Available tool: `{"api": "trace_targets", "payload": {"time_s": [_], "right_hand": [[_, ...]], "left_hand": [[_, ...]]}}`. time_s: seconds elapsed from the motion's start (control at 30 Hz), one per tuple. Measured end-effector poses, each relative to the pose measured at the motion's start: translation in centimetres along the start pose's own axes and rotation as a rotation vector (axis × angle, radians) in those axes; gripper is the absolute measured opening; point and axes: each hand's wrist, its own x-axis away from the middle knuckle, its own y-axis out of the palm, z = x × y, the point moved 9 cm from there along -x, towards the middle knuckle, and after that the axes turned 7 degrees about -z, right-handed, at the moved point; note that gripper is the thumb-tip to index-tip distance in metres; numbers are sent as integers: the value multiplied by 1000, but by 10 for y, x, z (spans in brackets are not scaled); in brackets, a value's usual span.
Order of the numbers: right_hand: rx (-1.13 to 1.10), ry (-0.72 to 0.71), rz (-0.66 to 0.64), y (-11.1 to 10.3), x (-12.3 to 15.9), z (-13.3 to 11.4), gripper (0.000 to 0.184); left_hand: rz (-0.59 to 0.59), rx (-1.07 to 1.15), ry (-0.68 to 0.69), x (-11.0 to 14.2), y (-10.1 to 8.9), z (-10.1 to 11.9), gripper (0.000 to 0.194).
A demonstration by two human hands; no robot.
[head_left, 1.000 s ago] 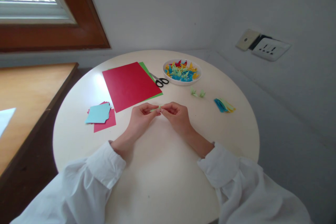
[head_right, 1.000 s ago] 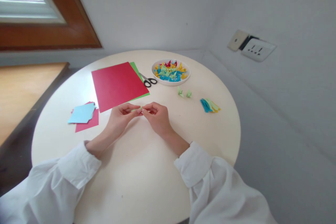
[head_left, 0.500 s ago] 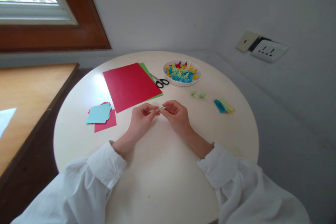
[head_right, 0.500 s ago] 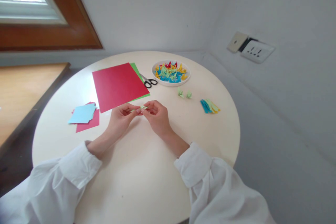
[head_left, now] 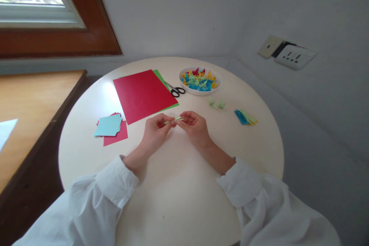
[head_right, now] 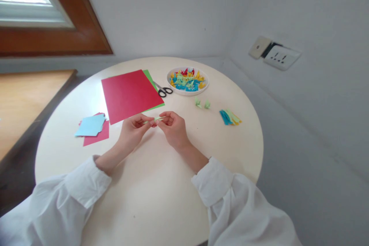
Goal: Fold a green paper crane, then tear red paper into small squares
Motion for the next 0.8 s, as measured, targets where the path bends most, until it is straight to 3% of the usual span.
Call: {"api": "trace_targets", "payload": {"time_s": [0.43, 0.8], "right_hand": [[0, 53, -46, 0, 0, -1, 31], [112, -35, -37, -1, 0, -7, 12]], "left_hand": [[-21, 267, -162, -1, 0, -13, 29], [-126, 257, -226, 1, 12, -16, 22]]}}
